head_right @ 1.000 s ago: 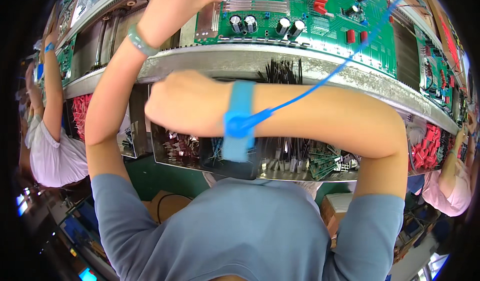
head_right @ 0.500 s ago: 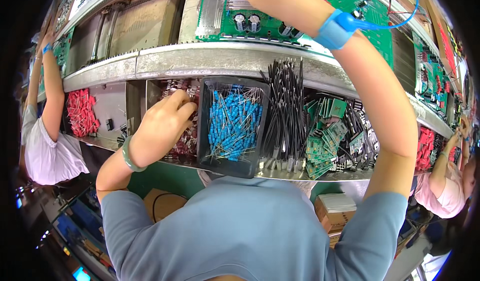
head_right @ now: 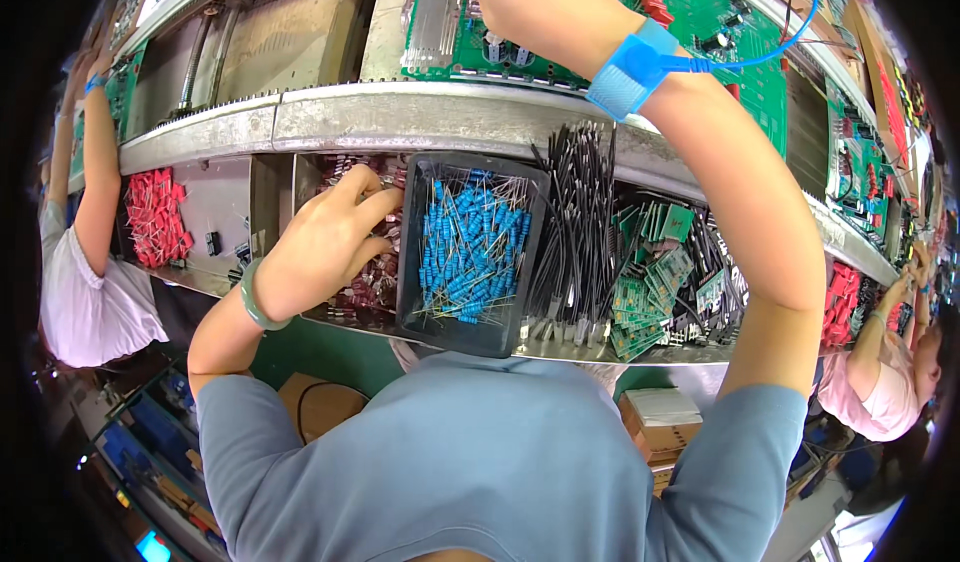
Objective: Assembling electronic components onto a printed circuit board on a factory assembly line.
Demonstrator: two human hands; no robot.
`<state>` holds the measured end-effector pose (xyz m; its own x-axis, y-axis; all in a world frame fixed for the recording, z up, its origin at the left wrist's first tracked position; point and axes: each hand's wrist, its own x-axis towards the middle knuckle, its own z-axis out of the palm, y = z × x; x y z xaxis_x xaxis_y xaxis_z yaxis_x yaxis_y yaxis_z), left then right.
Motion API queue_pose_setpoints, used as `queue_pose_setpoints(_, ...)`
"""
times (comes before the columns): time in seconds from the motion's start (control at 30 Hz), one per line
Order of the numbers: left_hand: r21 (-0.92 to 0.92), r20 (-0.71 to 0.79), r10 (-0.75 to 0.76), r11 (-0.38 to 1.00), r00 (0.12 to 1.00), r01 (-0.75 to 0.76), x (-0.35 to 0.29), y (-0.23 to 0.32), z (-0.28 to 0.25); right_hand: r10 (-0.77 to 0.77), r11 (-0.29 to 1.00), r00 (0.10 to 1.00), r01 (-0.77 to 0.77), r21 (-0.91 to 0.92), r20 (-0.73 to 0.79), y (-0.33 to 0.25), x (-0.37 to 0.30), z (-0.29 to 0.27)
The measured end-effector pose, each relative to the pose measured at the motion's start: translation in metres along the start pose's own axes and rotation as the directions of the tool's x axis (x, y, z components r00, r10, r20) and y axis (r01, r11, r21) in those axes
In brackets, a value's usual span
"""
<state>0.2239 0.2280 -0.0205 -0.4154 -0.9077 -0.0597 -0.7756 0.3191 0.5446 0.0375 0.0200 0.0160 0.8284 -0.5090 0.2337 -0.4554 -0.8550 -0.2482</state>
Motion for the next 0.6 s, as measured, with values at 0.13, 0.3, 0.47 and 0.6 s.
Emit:
queue_pose_setpoints(0.13,0.048,-0.001,0.025,0.999,1.000,-0.025,0.000,-0.003,0.004,0.065,0.996,0.996,-0.061,-0.061,0.066,-0.007,0.004,-0.004)
queue_pose_setpoints(0.3,0.113,-0.040,0.099,0.989,0.994,-0.094,-0.002,-0.006,0.003,-0.015,0.989,0.995,0.030,-0.144,0.101,-0.009,0.010,-0.003)
queue_pose_setpoints(0.47,-0.229,-0.153,-0.036,0.973,0.988,0.000,0.002,-0.005,-0.013,-0.055,0.980,0.995,0.070,-0.186,0.082,0.003,0.005,0.008)
queue_pose_setpoints(0.6,-0.859,0.000,-0.378,0.474,0.926,0.193,0.010,-0.006,-0.029,-0.090,0.996,0.972,0.091,-0.006,-0.216,-0.004,-0.003,0.004)
